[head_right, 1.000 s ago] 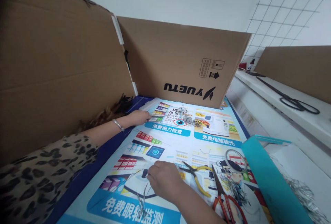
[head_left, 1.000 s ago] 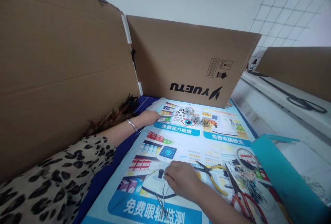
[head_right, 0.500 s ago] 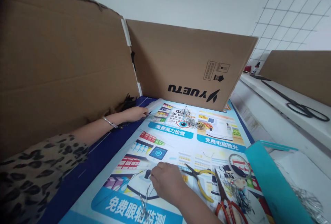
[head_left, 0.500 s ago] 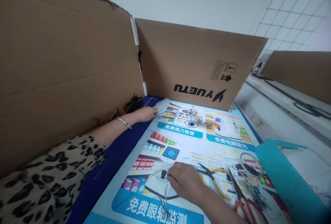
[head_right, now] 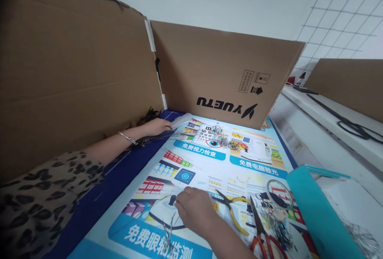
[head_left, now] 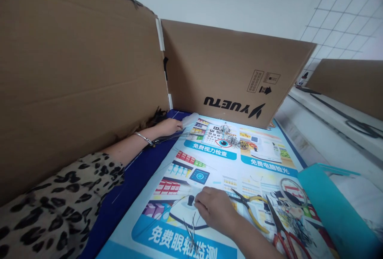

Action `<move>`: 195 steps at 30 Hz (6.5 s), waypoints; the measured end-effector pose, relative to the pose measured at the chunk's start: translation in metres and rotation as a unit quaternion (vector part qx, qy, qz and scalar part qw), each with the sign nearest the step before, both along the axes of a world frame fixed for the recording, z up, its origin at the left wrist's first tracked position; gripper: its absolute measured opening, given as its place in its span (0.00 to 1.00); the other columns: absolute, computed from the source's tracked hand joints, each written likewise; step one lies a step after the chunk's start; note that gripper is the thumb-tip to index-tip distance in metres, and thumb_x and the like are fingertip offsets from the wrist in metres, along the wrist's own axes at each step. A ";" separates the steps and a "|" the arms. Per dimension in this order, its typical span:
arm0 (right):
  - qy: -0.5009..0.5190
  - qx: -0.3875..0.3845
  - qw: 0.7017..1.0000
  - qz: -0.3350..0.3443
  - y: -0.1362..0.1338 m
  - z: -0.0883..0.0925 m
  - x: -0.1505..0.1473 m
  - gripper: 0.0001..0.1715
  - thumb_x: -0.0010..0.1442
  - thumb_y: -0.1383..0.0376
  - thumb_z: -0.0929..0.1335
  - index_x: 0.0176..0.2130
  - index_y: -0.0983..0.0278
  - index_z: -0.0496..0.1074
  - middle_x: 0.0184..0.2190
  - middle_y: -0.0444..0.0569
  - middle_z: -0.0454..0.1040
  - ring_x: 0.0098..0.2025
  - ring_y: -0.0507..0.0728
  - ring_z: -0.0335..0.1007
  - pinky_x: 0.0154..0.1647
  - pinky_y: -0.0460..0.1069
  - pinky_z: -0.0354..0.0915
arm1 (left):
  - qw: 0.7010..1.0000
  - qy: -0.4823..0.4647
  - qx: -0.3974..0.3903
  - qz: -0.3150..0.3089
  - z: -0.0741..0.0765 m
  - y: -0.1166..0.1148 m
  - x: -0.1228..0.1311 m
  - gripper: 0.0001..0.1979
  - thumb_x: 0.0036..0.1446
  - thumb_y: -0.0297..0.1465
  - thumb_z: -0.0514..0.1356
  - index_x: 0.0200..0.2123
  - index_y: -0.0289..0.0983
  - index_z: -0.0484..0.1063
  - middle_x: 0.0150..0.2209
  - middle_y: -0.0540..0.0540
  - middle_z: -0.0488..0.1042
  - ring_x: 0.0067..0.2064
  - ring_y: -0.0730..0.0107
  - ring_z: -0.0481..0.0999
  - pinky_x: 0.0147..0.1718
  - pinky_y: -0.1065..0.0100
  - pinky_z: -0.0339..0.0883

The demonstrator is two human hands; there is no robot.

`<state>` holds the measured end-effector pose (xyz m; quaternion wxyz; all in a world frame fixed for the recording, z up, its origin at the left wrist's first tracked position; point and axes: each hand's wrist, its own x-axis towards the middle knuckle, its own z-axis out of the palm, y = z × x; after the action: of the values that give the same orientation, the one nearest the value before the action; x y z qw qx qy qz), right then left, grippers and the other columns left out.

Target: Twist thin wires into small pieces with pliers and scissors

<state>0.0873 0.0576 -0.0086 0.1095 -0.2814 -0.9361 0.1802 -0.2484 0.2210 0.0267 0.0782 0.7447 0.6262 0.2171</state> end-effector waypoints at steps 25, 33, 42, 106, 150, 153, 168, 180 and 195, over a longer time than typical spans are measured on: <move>-0.010 0.000 1.000 0.000 0.000 0.004 -0.001 0.14 0.64 0.62 0.58 0.36 0.61 0.71 0.33 0.47 0.72 0.35 0.52 0.68 0.36 0.45 0.61 | 0.874 -0.448 0.180 0.058 0.034 -0.027 0.009 0.12 0.58 0.38 0.51 0.40 0.36 0.65 0.34 0.46 0.74 0.31 0.72 0.75 0.38 0.62 0.70; -0.016 -0.007 1.000 -0.003 -0.002 0.008 -0.002 0.14 0.64 0.62 0.58 0.36 0.62 0.71 0.33 0.47 0.72 0.35 0.52 0.68 0.35 0.45 0.60 | 0.857 -0.502 0.103 0.047 -0.034 -0.083 0.024 0.12 0.54 0.39 0.56 0.34 0.36 0.66 0.31 0.45 0.76 0.33 0.65 0.77 0.37 0.58 0.70; -0.017 -0.001 1.000 0.000 -0.001 0.006 -0.002 0.14 0.64 0.62 0.58 0.36 0.62 0.71 0.33 0.47 0.72 0.35 0.52 0.67 0.35 0.45 0.59 | 0.844 -0.516 0.130 0.060 -0.039 -0.087 0.023 0.09 0.57 0.38 0.54 0.35 0.38 0.64 0.30 0.51 0.71 0.31 0.71 0.73 0.37 0.63 0.69; 0.437 -0.377 0.772 -0.266 0.016 0.003 0.006 0.20 0.60 0.52 0.62 0.33 0.66 0.68 0.22 0.42 0.64 0.19 0.45 0.55 0.19 0.42 0.49 | 0.976 0.092 0.018 -0.196 -0.006 -0.102 0.078 0.10 0.56 0.23 0.50 0.30 0.33 0.71 0.33 0.39 0.73 0.40 0.59 0.71 0.42 0.61 0.62; 0.371 -0.379 0.806 -0.262 0.019 0.004 0.003 0.19 0.60 0.53 0.62 0.33 0.67 0.69 0.22 0.42 0.65 0.19 0.45 0.57 0.19 0.41 0.51 | 0.994 0.108 -0.030 0.001 -0.053 -0.018 -0.025 0.08 0.56 0.31 0.51 0.33 0.36 0.69 0.34 0.40 0.75 0.40 0.57 0.73 0.41 0.61 0.60; 0.370 -0.374 0.809 -0.261 0.020 0.003 0.004 0.19 0.60 0.53 0.62 0.33 0.67 0.69 0.22 0.42 0.65 0.19 0.45 0.57 0.19 0.41 0.51 | 0.998 0.058 -0.027 -0.008 -0.043 -0.029 -0.022 0.09 0.57 0.33 0.50 0.35 0.38 0.68 0.30 0.45 0.76 0.34 0.63 0.74 0.36 0.66 0.61; 0.367 -0.358 0.822 -0.248 0.019 -0.001 0.005 0.19 0.59 0.53 0.62 0.32 0.66 0.69 0.21 0.42 0.65 0.19 0.45 0.58 0.19 0.42 0.52 | 0.868 -0.481 0.119 -0.039 0.054 -0.092 0.080 0.08 0.60 0.36 0.50 0.36 0.38 0.63 0.33 0.50 0.70 0.38 0.70 0.72 0.44 0.64 0.64; 0.358 -0.351 0.834 -0.229 0.018 0.000 0.004 0.19 0.60 0.53 0.62 0.32 0.66 0.69 0.21 0.42 0.65 0.19 0.46 0.58 0.18 0.42 0.52 | 0.857 -0.512 0.065 0.001 0.027 -0.112 0.104 0.10 0.59 0.36 0.52 0.40 0.37 0.66 0.31 0.50 0.71 0.35 0.71 0.70 0.39 0.67 0.63; 0.338 -0.350 0.840 -0.239 0.018 0.002 0.002 0.21 0.58 0.50 0.62 0.33 0.66 0.69 0.22 0.43 0.65 0.19 0.47 0.58 0.18 0.43 0.53 | 0.870 -0.488 0.012 -0.070 -0.012 -0.123 0.116 0.10 0.62 0.35 0.48 0.36 0.37 0.65 0.35 0.47 0.72 0.39 0.69 0.72 0.44 0.64 0.65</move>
<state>0.0896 0.0755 -0.0067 0.3531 -0.4376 -0.6189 0.5484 -0.1321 0.0981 0.0152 0.3804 0.5863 0.4520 0.5544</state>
